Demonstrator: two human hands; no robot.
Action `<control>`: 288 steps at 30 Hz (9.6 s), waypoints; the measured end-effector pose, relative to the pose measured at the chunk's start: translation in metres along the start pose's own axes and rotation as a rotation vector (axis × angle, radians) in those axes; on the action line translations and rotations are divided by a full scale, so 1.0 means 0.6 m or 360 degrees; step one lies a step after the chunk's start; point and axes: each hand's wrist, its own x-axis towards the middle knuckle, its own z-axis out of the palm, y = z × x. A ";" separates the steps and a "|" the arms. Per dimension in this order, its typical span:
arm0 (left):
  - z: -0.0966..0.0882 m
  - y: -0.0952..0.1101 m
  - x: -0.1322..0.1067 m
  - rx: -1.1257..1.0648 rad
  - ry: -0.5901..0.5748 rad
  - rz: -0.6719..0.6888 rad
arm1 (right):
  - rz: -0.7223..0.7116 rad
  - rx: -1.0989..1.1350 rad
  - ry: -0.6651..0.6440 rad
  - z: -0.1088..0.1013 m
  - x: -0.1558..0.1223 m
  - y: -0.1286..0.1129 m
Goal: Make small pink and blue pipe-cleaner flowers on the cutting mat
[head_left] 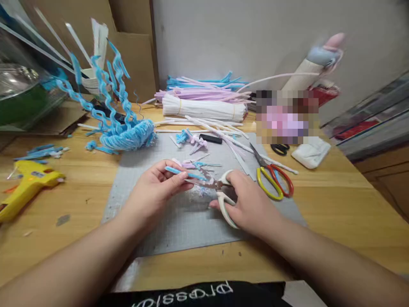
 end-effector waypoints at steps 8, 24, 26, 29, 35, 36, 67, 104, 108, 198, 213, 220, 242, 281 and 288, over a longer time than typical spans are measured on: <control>0.000 0.001 0.001 -0.0144 -0.0034 -0.0135 | -0.0019 0.0039 -0.0001 0.001 0.000 0.002; -0.006 0.003 0.003 -0.0133 -0.0012 -0.0175 | -0.0013 -0.0011 0.0002 -0.002 -0.007 0.000; -0.006 0.003 0.003 -0.0152 -0.0035 -0.0185 | -0.0010 -0.0015 0.0011 -0.001 -0.008 0.001; -0.004 0.003 0.003 -0.0166 -0.0069 -0.0196 | 0.0007 -0.0020 0.0011 0.000 -0.008 0.003; 0.000 0.005 0.004 -0.0161 -0.0057 -0.0169 | 0.0031 0.0005 0.0006 0.002 -0.002 0.007; 0.000 0.005 0.004 -0.0163 -0.0061 -0.0178 | 0.0022 0.0000 0.0005 0.002 -0.001 0.008; -0.002 0.003 0.000 -0.0194 0.0047 -0.0279 | -0.0053 -0.0007 0.0092 0.002 -0.001 0.009; 0.000 0.004 0.005 -0.0214 0.0063 -0.0241 | -0.0118 -0.0141 0.0164 -0.002 -0.004 0.007; -0.001 0.002 0.006 -0.0191 0.0039 -0.0218 | -0.0095 -0.0152 0.0157 -0.002 -0.005 0.011; 0.005 0.001 -0.001 0.0005 0.0014 -0.0203 | -0.0056 0.0027 -0.0015 -0.004 -0.001 0.001; 0.001 0.004 0.002 -0.0090 0.0045 -0.0161 | 0.0011 0.0052 -0.0011 -0.002 -0.002 0.003; 0.001 0.005 0.003 -0.0043 0.0082 -0.0125 | 0.0008 0.0027 0.0043 -0.001 -0.004 0.008; -0.008 -0.003 0.008 0.0055 0.0142 -0.0062 | 0.0053 0.0047 0.0086 -0.006 0.003 0.008; -0.001 0.007 0.008 0.0008 0.0353 -0.0276 | -0.0130 -0.0226 0.0161 0.011 0.002 0.020; -0.001 0.010 0.005 -0.0083 0.0345 -0.0311 | -0.0119 -0.0150 0.0128 0.008 0.000 0.017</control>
